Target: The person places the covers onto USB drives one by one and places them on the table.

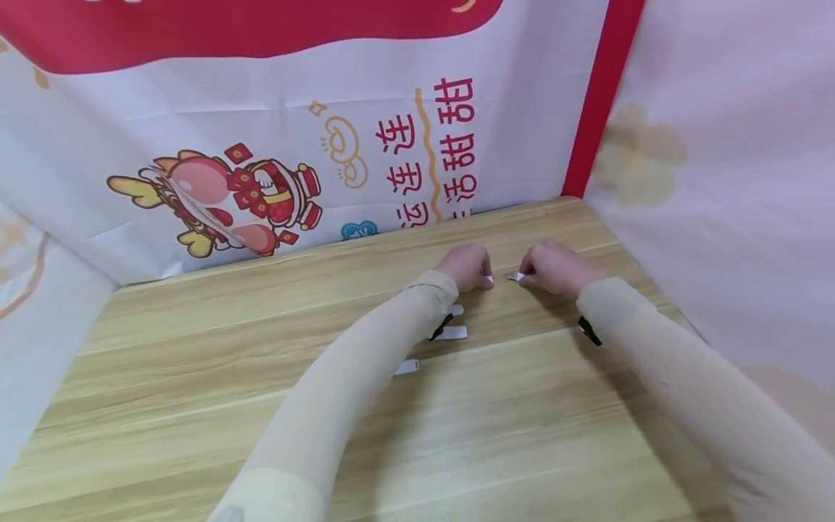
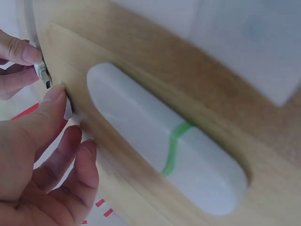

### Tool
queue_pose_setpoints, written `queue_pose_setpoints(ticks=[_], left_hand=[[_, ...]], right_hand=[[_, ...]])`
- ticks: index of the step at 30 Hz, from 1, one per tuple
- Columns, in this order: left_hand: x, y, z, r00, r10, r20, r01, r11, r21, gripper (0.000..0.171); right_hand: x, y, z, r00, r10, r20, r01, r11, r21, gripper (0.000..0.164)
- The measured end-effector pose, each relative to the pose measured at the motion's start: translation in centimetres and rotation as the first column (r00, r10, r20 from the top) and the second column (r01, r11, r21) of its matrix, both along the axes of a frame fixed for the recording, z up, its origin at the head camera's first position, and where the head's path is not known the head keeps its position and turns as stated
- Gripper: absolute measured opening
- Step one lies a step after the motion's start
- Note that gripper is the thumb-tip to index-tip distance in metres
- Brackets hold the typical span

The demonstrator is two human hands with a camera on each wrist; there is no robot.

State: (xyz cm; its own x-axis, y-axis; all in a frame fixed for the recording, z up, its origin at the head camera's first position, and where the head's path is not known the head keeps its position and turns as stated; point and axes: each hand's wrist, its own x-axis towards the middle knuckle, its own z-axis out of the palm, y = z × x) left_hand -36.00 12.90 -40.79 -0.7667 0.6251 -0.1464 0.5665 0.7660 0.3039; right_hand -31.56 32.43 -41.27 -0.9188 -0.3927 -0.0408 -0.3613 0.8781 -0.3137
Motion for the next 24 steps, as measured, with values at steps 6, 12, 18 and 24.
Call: queue_pose_setpoints(ticks=[6,12,18,24], left_hand=[[0.6,-0.6,0.5,0.999,-0.021,-0.05,0.021,1.0,-0.001,0.016],[2.1,-2.9,2.3,0.997,-0.055,-0.062,0.06,0.995,0.078,0.013],[4.7,-7.1,5.7,0.99,-0.108,-0.088,0.121,0.982,0.148,0.008],[8.2,-11.5,8.4,0.979,-0.125,-0.161,0.155,0.969,0.194,0.008]], right_hand=[[0.6,-0.3,0.6,1.0,-0.013,0.016,0.012,1.0,0.01,0.008],[1.9,-0.5,2.4,0.999,0.014,-0.036,-0.014,1.0,-0.006,0.006],[4.1,-2.1,5.2,0.984,0.094,-0.152,-0.097,0.995,-0.012,0.005],[7.0,-4.1,7.7,0.952,0.173,-0.252,-0.181,0.983,-0.01,0.004]])
